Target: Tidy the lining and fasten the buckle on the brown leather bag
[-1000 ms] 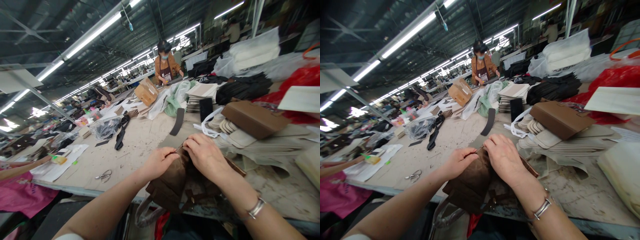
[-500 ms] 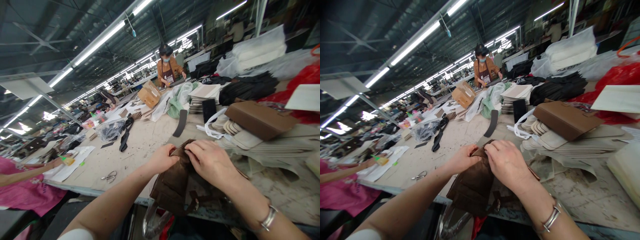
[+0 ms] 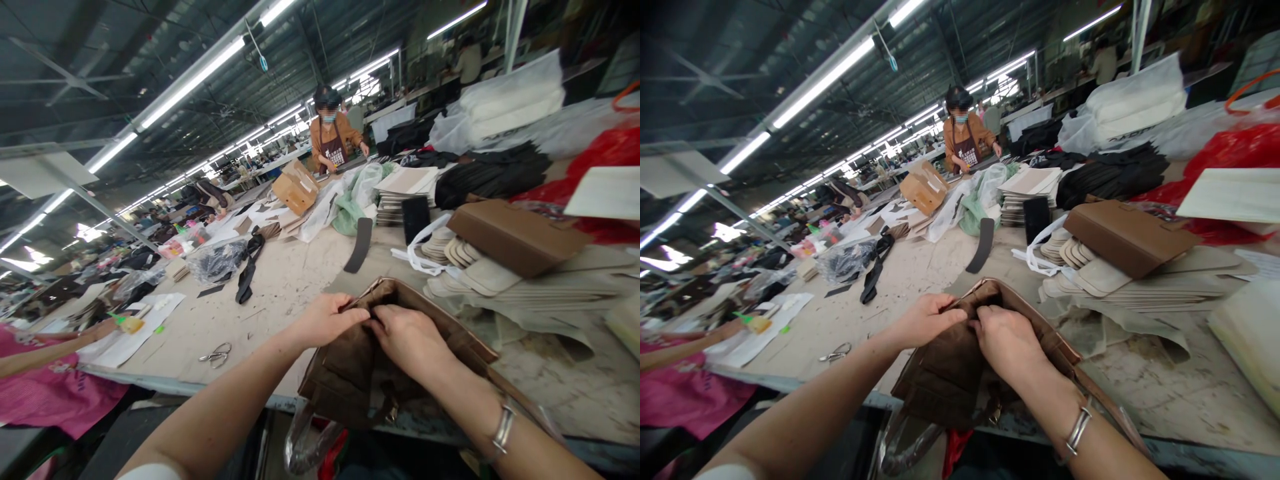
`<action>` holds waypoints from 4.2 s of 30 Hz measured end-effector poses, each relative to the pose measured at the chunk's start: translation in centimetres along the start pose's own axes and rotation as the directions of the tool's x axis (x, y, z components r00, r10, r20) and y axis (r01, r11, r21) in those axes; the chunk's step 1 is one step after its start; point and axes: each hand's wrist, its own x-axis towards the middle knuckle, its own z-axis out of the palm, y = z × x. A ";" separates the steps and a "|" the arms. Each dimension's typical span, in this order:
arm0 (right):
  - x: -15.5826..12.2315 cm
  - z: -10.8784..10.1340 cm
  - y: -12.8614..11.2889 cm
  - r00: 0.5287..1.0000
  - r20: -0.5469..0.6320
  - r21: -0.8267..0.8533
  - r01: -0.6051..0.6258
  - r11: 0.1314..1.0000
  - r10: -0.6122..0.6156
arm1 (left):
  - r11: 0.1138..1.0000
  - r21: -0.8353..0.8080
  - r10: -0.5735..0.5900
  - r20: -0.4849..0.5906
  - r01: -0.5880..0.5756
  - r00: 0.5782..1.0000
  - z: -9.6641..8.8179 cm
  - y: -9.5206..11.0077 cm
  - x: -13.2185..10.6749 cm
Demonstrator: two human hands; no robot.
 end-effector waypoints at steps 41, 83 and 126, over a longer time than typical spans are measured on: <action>0.2 -0.9 0.8 0.998 0.055 -0.041 -0.006 0.999 0.008 | 0.991 -0.111 -0.085 -0.035 0.081 0.996 1.1 -0.5 1.0; 0.2 -1.3 1.2 0.995 0.039 -0.107 0.097 0.989 -0.094 | 0.994 -0.110 -0.015 0.007 0.016 1.000 0.9 -0.9 1.1; 1.8 -4.3 6.2 0.959 -0.181 -0.073 0.209 0.975 -0.219 | 0.950 0.271 0.178 -0.061 -0.155 0.982 1.8 2.1 1.2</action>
